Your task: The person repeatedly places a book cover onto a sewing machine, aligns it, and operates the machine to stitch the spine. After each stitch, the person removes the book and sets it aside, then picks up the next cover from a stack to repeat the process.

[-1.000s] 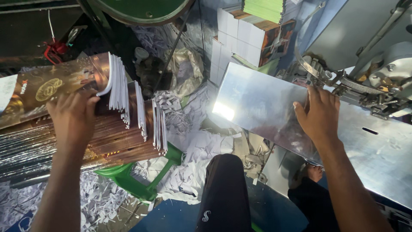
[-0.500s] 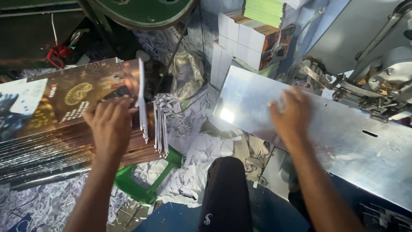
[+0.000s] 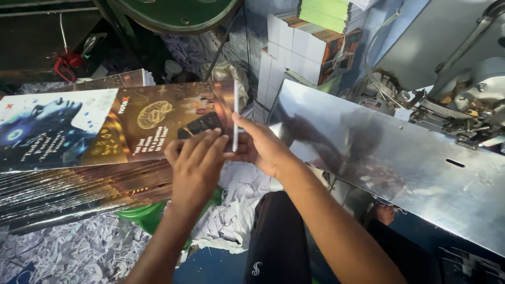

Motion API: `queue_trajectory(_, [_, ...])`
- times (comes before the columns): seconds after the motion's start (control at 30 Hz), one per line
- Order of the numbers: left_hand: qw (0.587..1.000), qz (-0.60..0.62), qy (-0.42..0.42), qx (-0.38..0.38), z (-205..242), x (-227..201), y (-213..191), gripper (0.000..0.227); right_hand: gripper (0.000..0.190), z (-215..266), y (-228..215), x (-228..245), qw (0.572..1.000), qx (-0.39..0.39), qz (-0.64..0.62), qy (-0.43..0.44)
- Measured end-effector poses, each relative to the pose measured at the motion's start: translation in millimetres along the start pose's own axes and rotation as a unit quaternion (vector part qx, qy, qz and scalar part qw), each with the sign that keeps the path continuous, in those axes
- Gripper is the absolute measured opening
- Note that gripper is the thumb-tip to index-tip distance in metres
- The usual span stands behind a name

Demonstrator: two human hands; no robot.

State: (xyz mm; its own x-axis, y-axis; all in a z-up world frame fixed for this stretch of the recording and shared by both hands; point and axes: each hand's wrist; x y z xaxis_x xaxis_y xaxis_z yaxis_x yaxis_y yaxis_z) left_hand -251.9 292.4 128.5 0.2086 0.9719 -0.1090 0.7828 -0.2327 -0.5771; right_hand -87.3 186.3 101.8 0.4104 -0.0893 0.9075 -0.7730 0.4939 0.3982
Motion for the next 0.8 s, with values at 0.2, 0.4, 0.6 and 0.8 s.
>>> queue_trajectory(0.2, [0.998,0.058,0.006,0.030,-14,-23,0,0.047,0.024,2,-6,-2,0.998,-0.043,-0.031,-0.046])
queue_trajectory(0.4, [0.964,0.032,-0.160,0.210,-41,16,-1,0.025,0.027,5,-27,-9,0.990,-0.098,-0.056,-0.081])
queue_trajectory(0.6, [0.987,0.021,-0.106,0.114,-81,112,21,0.039,0.032,14,-41,-16,0.986,-0.133,-0.014,-0.103])
queue_trajectory(0.8, [0.933,0.087,-0.262,0.231,-92,160,49,0.038,0.031,23,-46,-22,0.981,-0.148,-0.004,-0.122])
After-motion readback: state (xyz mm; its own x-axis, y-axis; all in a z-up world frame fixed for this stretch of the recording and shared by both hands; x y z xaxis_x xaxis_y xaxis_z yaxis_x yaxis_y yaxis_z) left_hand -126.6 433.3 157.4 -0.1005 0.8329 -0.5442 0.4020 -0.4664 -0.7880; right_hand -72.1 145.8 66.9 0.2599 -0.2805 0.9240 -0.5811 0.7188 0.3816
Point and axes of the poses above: each hand's wrist, its own z-axis away from the middle knuckle, its own y-axis out of the palm, x = y × z, and after that the axes turned 15 degrees about z, right-handed
